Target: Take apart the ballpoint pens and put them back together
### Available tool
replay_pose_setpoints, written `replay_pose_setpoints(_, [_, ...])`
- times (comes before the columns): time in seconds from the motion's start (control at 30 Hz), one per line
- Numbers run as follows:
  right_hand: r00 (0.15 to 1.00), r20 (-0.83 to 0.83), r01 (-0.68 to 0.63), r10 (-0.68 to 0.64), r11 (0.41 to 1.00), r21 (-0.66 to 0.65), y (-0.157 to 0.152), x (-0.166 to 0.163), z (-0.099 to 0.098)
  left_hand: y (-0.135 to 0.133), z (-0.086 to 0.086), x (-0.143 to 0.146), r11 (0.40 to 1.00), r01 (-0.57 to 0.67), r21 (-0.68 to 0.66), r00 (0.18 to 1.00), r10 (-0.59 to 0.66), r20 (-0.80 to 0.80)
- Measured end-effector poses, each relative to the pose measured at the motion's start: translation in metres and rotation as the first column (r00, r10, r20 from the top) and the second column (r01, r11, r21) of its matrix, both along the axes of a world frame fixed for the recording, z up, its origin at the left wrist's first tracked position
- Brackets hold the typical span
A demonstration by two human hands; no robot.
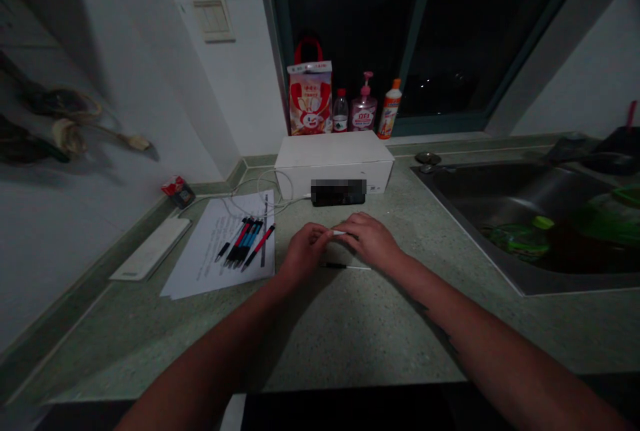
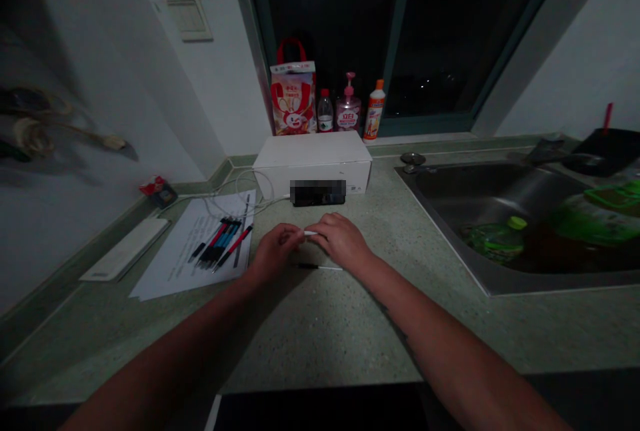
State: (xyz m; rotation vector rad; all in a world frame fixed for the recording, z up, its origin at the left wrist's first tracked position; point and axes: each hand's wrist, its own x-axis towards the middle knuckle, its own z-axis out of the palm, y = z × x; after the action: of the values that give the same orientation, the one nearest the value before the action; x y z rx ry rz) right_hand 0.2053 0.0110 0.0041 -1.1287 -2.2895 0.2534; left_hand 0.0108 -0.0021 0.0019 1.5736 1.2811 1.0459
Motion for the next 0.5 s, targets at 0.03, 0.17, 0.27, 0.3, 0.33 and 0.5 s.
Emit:
replay_pose_setpoints(0.03, [1.0,0.018,-0.002,0.002,1.0,0.01,-0.0009,-0.0007,0.0014,0.0017,0.0,-0.0006,0.999,-0.002,-0.036,0.999,0.003,0.036])
replay_pose_setpoints(0.17, [0.999,0.048,-0.002,0.001,1.0,0.015,-0.003,-0.0028,0.0052,0.0061,-0.0014,-0.0039,0.988,0.057,-0.142,0.987,-0.035,0.159])
replay_pose_setpoints(0.27, [0.996,-0.053,0.074,-0.074,0.997,-0.015,-0.0045,-0.0032,0.0078,0.0075,-0.0044,-0.0056,0.978,0.054,-0.201,0.964,0.001,0.265])
replay_pose_setpoints(0.3, [0.987,-0.118,0.107,-0.111,0.994,-0.038,-0.005,-0.003,0.0087,0.008,-0.0054,-0.0058,0.971,0.052,-0.232,0.95,0.023,0.311])
replay_pose_setpoints(0.33, [0.972,-0.187,0.134,-0.144,0.989,-0.062,-0.0053,-0.0026,0.0093,0.0086,-0.0062,-0.0059,0.963,0.052,-0.265,0.931,0.049,0.361])
replay_pose_setpoints(0.5, [0.91,-0.392,0.12,-0.132,0.991,-0.056,-0.0049,-0.0011,0.0092,0.0097,-0.0077,-0.0049,0.916,0.171,-0.363,0.845,0.053,0.533])
